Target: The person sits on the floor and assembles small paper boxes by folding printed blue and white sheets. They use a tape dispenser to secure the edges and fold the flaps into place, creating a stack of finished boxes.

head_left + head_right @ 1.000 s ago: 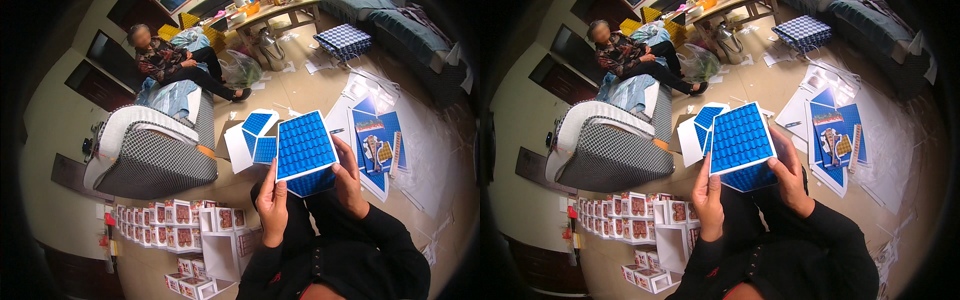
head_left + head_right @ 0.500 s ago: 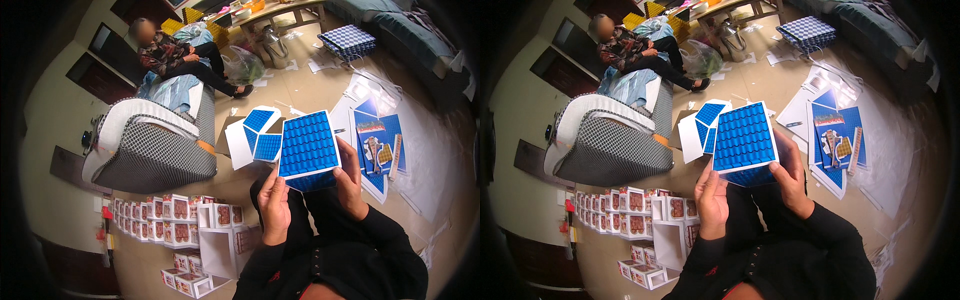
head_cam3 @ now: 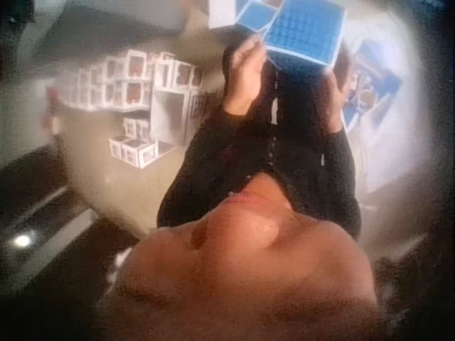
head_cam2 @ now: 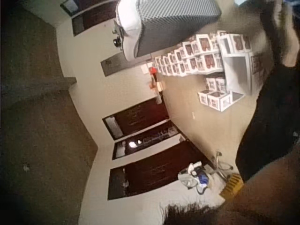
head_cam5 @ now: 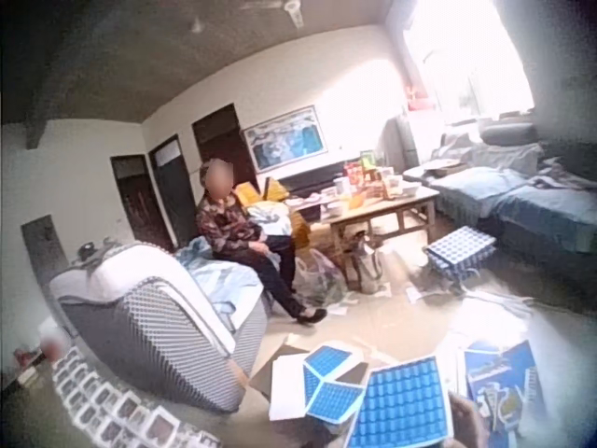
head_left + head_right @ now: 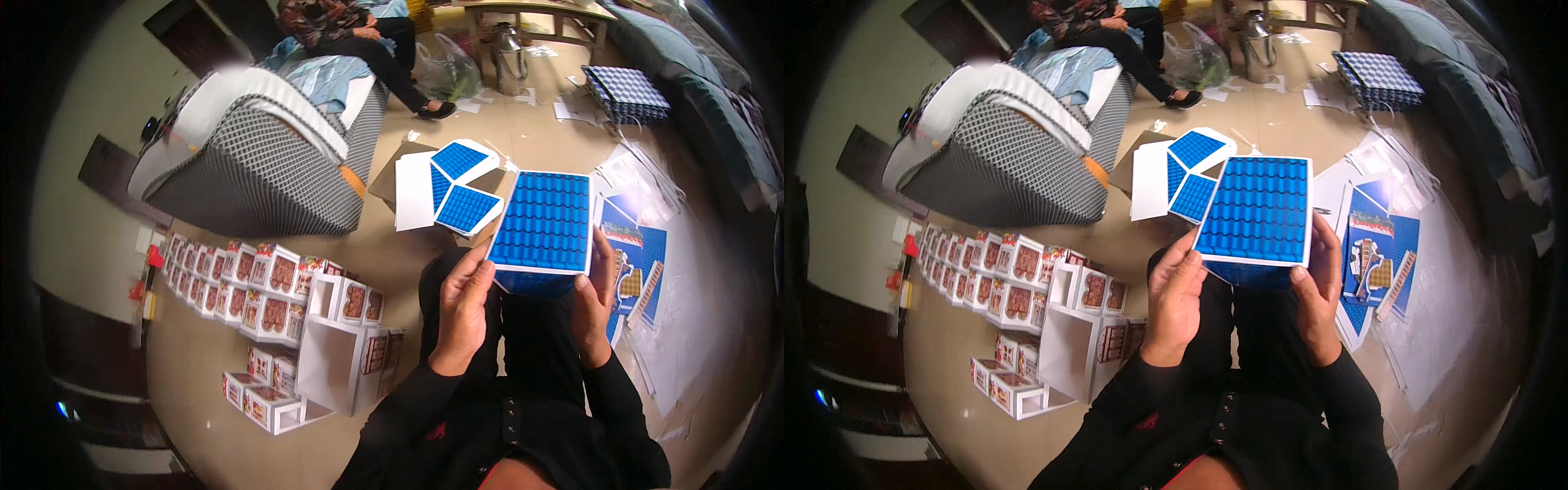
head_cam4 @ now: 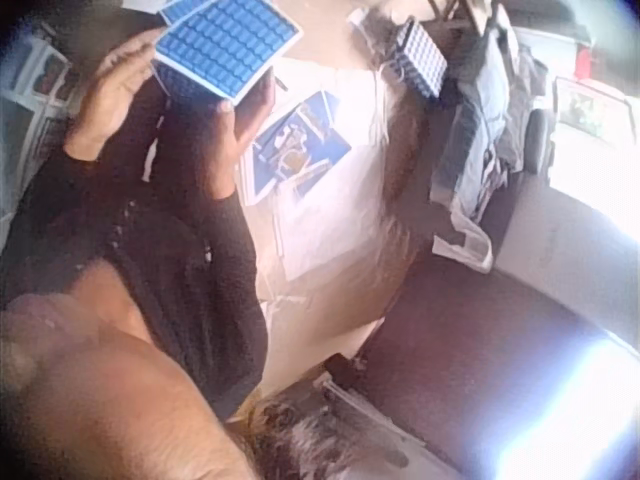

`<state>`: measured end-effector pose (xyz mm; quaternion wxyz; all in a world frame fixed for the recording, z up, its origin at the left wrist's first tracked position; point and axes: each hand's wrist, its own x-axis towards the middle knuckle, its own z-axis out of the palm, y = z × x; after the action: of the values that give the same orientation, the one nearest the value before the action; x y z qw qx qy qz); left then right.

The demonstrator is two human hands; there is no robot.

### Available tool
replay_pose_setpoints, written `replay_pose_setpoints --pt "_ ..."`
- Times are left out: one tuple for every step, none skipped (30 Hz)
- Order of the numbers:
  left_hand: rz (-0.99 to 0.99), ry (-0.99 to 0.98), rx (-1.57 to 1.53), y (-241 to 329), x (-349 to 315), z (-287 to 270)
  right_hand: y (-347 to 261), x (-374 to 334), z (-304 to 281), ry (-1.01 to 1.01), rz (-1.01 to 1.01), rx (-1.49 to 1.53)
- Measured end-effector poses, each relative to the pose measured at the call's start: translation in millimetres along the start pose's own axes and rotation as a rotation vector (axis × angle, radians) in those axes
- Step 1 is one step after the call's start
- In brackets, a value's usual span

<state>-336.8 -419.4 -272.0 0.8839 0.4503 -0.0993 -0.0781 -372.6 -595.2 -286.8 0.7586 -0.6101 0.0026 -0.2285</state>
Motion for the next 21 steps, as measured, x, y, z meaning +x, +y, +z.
replay_pose_setpoints --pt "0.007 0.008 0.015 -1.0 2.9 -1.1 -3.0 1.8 1.2 -0.021 -0.002 0.000" --pt "0.011 0.012 0.030 -1.9 6.1 -2.6 -2.6 2.9 0.5 -0.031 0.003 0.024" --pt "0.014 0.002 0.068 -2.8 7.8 -3.3 -3.1 4.1 -0.8 -0.043 0.001 0.031" --pt "0.002 0.004 0.067 -8.1 9.1 -3.0 -6.2 4.8 -6.1 -0.040 -0.004 0.027" --pt "0.000 0.051 0.093 -11.1 10.7 -3.8 -8.2 8.2 -12.3 -0.080 -0.006 0.031" --pt "-0.027 0.074 0.115 -16.5 12.8 -0.6 -7.8 8.1 -19.7 -0.087 -0.028 0.085" --pt "-0.068 0.063 0.085 -15.8 14.6 6.6 -9.5 7.2 -26.1 -0.101 -0.031 0.098" --pt "-0.090 0.069 0.082 -16.0 15.0 10.4 -15.0 8.2 -30.8 -0.116 -0.038 0.115" --pt "-0.108 0.030 0.089 -20.3 17.4 11.5 -18.5 5.7 -37.3 -0.089 -0.023 0.072" --pt "-0.122 -0.021 0.115 -24.0 18.6 11.4 -23.9 2.9 -44.1 -0.067 -0.006 0.034" --pt "-0.136 -0.092 0.128 -25.4 21.7 13.0 -25.2 2.4 -48.9 -0.060 0.021 0.031" --pt "-0.147 -0.171 0.141 -28.5 23.2 21.1 -29.1 -1.3 -59.1 -0.046 0.041 0.034" --pt "-0.184 -0.234 0.175 -33.2 23.2 27.4 -34.1 -5.7 -70.5 0.015 0.017 0.006" --pt "-0.208 -0.289 0.212 -36.4 24.1 34.4 -41.8 -10.8 -79.6 0.074 0.014 0.043" --pt "-0.179 -0.355 0.296 -39.1 23.8 46.7 -46.8 -19.3 -97.0 0.168 -0.009 0.020" --pt "-0.170 -0.392 0.281 -40.3 26.1 52.8 -48.7 -24.7 -114.1 0.239 -0.032 0.009" --pt "-0.193 -0.438 0.287 -41.5 28.4 58.3 -51.7 -36.9 -136.4 0.345 -0.027 0.030" --pt "-0.209 -0.474 0.292 -42.4 31.9 60.9 -62.6 -52.2 -154.2 0.516 -0.006 0.000" --pt "-0.230 -0.470 0.305 -42.2 36.3 59.4 -70.8 -69.0 -174.5 0.636 0.007 -0.040" --pt "-0.243 -0.469 0.323 -40.0 40.1 59.0 -80.9 -87.0 -194.6 0.788 0.096 -0.093" --pt "-0.257 -0.488 0.324 -41.2 44.0 58.8 -83.9 -114.6 -225.2 0.935 0.112 -0.166"
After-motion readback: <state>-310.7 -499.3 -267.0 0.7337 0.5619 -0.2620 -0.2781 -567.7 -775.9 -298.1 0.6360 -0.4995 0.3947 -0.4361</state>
